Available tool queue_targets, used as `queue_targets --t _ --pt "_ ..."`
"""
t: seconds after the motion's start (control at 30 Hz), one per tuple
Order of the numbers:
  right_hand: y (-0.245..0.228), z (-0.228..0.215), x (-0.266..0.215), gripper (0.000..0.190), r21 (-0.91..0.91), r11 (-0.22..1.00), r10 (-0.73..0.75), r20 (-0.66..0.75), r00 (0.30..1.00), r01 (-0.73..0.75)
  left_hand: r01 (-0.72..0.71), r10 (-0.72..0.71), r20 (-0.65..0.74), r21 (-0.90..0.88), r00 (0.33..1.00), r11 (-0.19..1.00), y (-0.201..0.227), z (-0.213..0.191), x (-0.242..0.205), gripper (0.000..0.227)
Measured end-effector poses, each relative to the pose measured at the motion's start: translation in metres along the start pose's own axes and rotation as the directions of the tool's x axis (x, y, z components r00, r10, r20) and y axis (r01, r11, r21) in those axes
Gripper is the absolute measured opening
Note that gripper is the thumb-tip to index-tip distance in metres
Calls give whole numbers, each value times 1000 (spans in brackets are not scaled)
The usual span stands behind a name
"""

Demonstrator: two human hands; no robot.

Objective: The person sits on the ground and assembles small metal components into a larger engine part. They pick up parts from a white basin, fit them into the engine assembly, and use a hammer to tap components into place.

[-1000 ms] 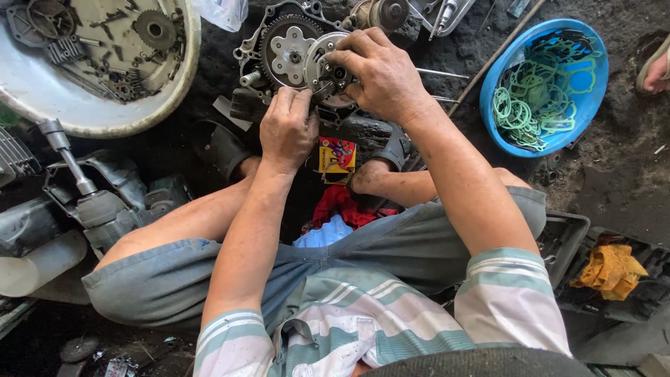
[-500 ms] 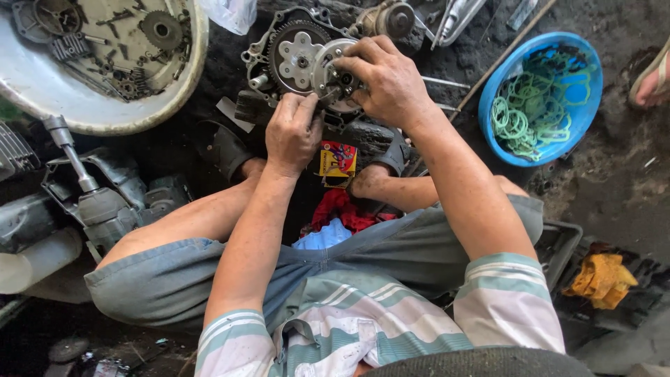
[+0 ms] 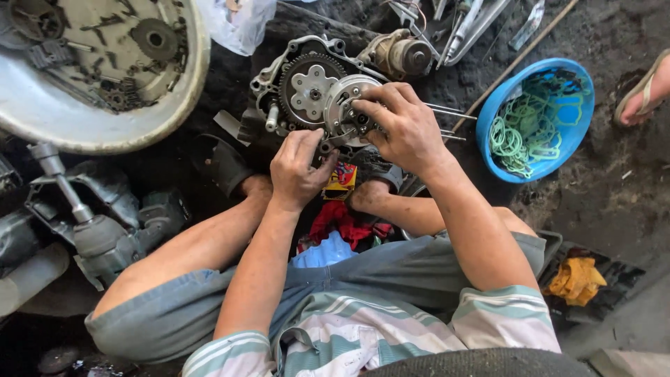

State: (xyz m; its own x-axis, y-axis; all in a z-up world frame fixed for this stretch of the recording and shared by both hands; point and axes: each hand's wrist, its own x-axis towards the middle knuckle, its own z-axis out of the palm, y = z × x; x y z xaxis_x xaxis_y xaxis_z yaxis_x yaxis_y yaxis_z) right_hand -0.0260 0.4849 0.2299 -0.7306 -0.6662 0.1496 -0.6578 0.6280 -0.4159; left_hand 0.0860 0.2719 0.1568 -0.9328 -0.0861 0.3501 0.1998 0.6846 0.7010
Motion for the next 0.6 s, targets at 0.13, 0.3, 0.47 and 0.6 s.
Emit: queue_targets --t 0.13,0.3,0.47,0.6 --pt "0 -1 -1 58 12 1000 14 6 1000 -14 -17 15 -25 -58 1000 998 7 -5 4 38" --pt "-6 -4 3 55 31 999 8 -10 1000 -8 -43 40 -86 -34 996 999 8 -7 5 40" --pt "-7 -4 3 55 34 999 6 -5 1000 -6 -73 70 -90 -23 993 997 6 -7 7 30" --pt "-5 -2 1 52 43 999 13 -8 1000 -12 -104 98 -86 -60 991 993 8 -12 13 21"
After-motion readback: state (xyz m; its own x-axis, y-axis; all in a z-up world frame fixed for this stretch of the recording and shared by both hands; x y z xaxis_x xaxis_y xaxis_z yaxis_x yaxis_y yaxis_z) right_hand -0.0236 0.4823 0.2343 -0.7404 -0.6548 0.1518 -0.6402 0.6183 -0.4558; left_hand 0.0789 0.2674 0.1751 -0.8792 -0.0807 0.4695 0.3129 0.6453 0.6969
